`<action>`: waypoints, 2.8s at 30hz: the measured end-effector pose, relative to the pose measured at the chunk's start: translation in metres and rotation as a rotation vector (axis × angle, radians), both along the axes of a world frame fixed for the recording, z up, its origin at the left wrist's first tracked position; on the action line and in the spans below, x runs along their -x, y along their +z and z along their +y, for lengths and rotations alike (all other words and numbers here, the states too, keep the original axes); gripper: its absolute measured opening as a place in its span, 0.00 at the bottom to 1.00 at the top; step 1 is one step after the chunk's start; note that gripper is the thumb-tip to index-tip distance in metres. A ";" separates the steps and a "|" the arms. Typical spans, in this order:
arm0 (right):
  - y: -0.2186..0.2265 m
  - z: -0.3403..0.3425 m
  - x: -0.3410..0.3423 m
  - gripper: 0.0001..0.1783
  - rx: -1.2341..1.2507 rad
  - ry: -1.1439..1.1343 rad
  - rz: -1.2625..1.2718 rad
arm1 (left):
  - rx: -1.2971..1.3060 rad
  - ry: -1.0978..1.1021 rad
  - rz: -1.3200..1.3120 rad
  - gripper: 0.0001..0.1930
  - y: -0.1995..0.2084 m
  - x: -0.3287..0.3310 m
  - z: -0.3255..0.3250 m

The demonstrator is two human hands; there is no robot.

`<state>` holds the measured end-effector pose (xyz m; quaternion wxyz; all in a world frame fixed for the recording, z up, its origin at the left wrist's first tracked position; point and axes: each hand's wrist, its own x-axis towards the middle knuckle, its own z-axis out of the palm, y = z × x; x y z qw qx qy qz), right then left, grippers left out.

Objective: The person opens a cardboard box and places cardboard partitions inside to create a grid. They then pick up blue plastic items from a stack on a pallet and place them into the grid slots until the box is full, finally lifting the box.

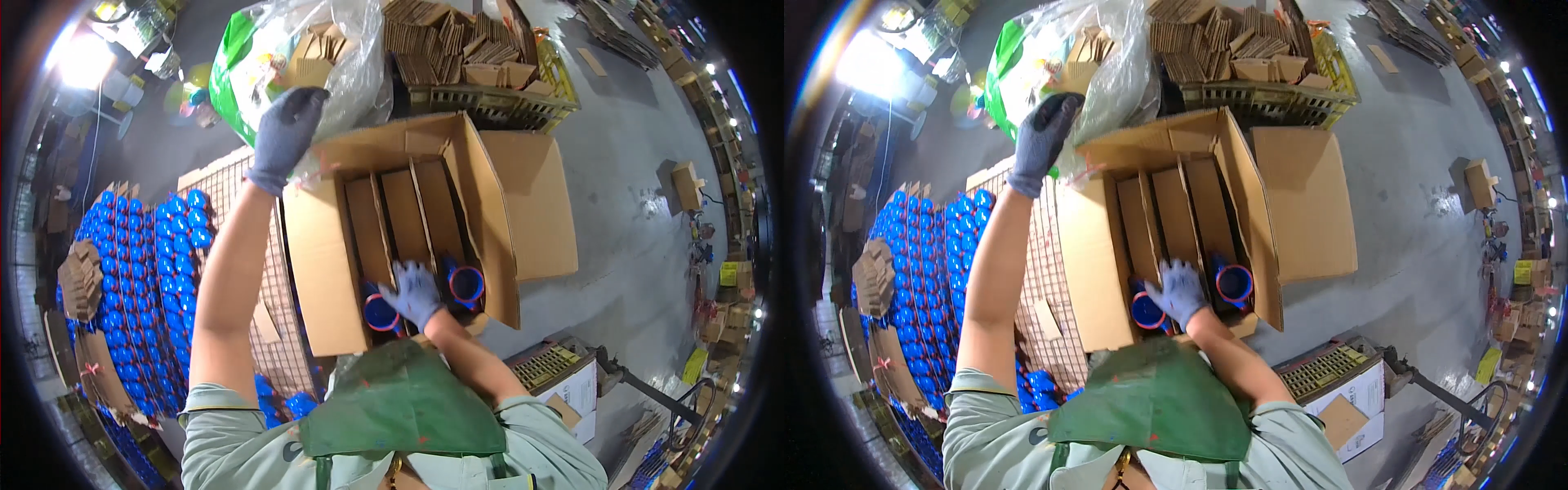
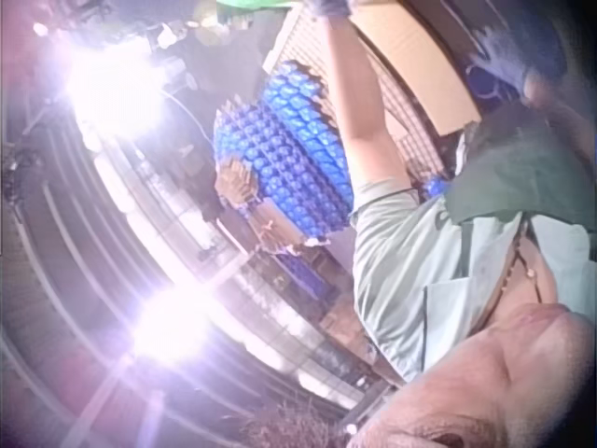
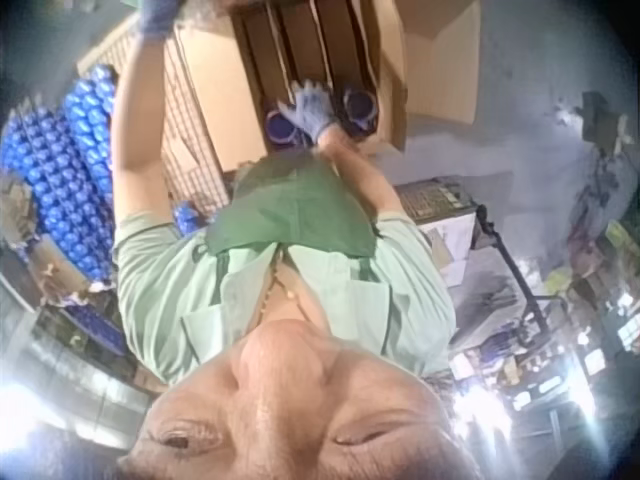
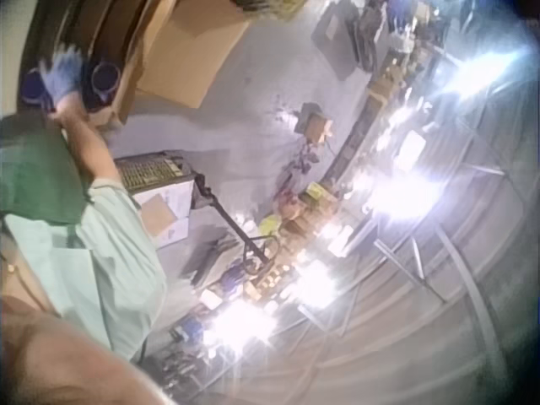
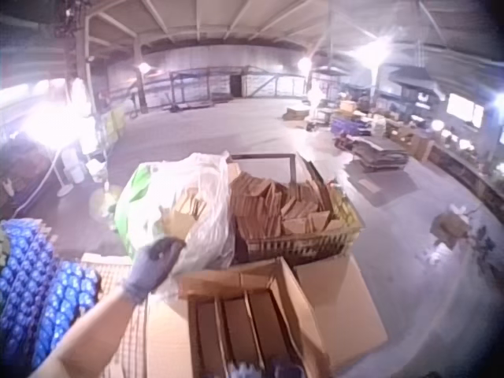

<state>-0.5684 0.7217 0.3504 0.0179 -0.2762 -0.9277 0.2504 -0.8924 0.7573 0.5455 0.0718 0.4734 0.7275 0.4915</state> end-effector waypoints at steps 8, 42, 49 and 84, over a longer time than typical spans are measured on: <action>0.004 -0.007 0.002 0.21 -0.035 -0.121 0.087 | 0.271 0.117 0.503 0.50 -0.081 0.212 0.106; 0.347 0.001 -0.065 0.11 1.000 0.229 0.871 | -0.327 -0.007 -0.228 0.22 0.060 0.012 -0.096; 0.353 0.038 -0.040 0.13 1.016 0.890 1.003 | -0.363 -0.024 -0.768 0.23 0.024 -0.085 -0.142; 0.050 -0.016 -0.132 0.36 2.045 -0.692 1.135 | 0.674 -0.577 0.770 0.15 -0.138 -0.159 -0.117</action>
